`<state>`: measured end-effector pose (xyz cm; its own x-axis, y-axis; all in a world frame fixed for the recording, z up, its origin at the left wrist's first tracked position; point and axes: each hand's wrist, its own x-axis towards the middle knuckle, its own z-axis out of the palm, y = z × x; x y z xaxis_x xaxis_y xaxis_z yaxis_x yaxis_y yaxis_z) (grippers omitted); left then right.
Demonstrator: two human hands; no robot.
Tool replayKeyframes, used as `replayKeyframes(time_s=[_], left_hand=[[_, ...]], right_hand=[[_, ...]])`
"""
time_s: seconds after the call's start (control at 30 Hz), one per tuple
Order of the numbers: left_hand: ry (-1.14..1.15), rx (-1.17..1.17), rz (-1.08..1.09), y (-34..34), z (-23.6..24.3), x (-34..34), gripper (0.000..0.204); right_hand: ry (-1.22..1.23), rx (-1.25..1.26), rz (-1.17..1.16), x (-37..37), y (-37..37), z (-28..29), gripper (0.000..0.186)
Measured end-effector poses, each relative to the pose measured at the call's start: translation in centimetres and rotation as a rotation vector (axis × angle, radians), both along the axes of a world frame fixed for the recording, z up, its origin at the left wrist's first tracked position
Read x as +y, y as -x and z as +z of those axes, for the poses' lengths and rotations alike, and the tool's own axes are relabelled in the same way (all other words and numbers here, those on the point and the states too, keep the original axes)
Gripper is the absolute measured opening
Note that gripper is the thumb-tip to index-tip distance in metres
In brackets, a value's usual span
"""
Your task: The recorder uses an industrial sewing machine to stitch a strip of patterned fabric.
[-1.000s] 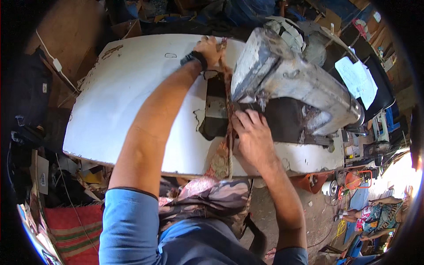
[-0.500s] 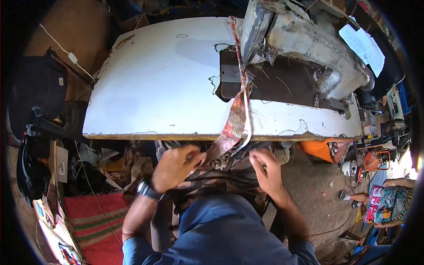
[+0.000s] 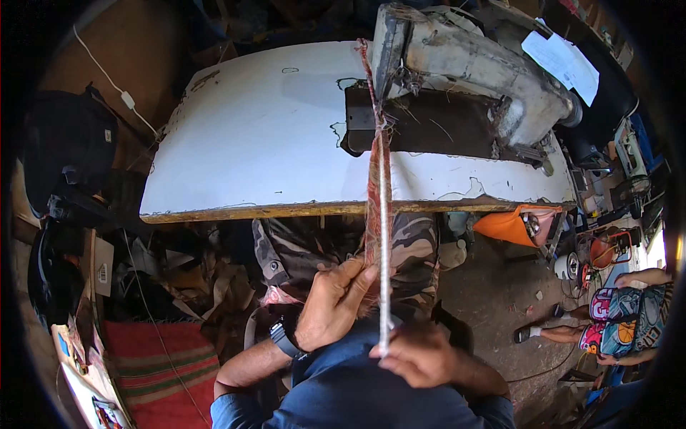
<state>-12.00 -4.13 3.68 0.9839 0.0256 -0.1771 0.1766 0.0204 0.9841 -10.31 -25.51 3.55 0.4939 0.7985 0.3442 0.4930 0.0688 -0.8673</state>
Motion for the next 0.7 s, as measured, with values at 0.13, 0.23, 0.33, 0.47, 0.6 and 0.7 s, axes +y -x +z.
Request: replayKeyframes(time_s=[0.13, 0.23, 0.33, 0.47, 0.6, 0.7], left_hand=[[0.299, -0.098, 0.054, 0.8, -0.7, -1.4, 0.042], [0.311, -0.161, 0.153, 1.1, -1.2, -2.7, 0.038], [0.192, -0.247, 0.171, 1.9, -2.8, -2.8, 0.011], [-0.018, -0.271, 0.078, 1.1, -2.6, -4.0, 0.005], [-0.141, -0.122, -0.052, 1.2, -6.5, -4.2, 0.011], [-0.142, -0.139, -0.044, 0.8, -9.1, -4.4, 0.012]], right_hand=[[0.103, -0.085, 0.229, 0.7, 1.4, -1.3, 0.017], [0.146, -0.146, 0.248, 0.0, 0.0, -0.7, 0.019], [0.127, -0.174, -0.007, -1.6, -4.1, -0.9, 0.014], [0.027, -0.253, -0.48, -2.1, -9.5, -1.2, 0.025], [0.174, -0.657, -0.222, 2.9, -11.9, 1.0, 0.043], [0.294, -0.684, -0.14, 5.9, -15.6, -0.9, 0.058]])
